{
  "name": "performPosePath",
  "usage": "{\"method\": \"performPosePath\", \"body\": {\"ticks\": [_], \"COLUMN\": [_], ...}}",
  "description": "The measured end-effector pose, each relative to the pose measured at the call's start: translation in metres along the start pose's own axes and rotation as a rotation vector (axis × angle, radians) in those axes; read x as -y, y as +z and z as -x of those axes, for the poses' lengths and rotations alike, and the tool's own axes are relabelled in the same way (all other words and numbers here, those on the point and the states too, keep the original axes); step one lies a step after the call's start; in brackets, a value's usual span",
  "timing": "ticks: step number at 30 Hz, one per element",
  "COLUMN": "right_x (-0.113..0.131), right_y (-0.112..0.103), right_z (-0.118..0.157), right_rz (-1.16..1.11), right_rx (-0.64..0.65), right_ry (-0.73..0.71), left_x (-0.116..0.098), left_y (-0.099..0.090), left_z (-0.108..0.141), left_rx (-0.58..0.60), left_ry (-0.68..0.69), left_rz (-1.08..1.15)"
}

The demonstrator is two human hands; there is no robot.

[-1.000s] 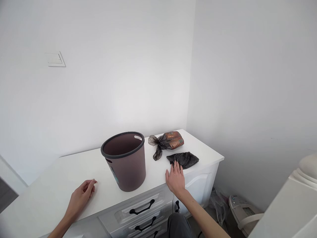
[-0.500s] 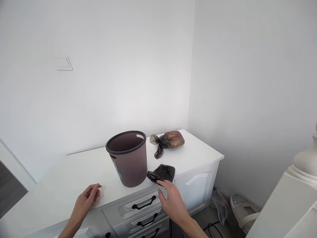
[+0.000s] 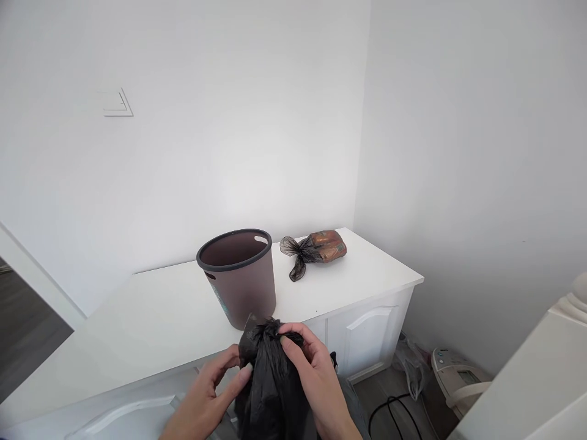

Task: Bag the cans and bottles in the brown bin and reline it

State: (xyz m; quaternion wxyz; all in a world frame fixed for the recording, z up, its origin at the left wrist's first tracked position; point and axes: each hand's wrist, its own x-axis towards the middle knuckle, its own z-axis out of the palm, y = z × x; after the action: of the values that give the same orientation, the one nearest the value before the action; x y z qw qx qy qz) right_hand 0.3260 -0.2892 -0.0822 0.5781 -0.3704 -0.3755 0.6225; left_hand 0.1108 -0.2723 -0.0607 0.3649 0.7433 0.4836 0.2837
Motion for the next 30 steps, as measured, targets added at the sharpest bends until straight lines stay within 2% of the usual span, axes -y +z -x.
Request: {"method": "performPosePath", "body": {"ticks": [2, 8, 11, 15, 21, 25, 30], "right_x": [-0.004, -0.021, -0.025, -0.022, -0.016, -0.018, -0.027], "right_y": [-0.001, -0.011, -0.012, -0.003, 0.011, 0.013, 0.013], "right_z": [-0.001, 0.002, 0.005, 0.004, -0.001, -0.003, -0.006], "right_rz": [0.014, 0.149, 0.233, 0.169, 0.215, 0.223, 0.153], "right_rx": [-0.039, -0.068, -0.003, 0.146, 0.163, 0.116, 0.042], "right_ry": [0.001, -0.148, -0.088, -0.004, -0.038, -0.076, -0.042], "left_x": [-0.004, -0.009, -0.011, -0.012, -0.006, 0.003, 0.015], "left_y": [0.003, -0.005, -0.01, -0.014, -0.024, -0.037, -0.054], "left_z": [-0.004, -0.008, -0.008, -0.005, 0.005, 0.013, 0.024], "left_rx": [-0.021, -0.156, -0.206, -0.271, -0.347, -0.377, -0.451], "left_ry": [-0.021, -0.06, -0.045, -0.019, -0.111, -0.171, -0.165], "left_rz": [0.006, 0.074, 0.071, 0.066, 0.118, 0.118, 0.124]}}
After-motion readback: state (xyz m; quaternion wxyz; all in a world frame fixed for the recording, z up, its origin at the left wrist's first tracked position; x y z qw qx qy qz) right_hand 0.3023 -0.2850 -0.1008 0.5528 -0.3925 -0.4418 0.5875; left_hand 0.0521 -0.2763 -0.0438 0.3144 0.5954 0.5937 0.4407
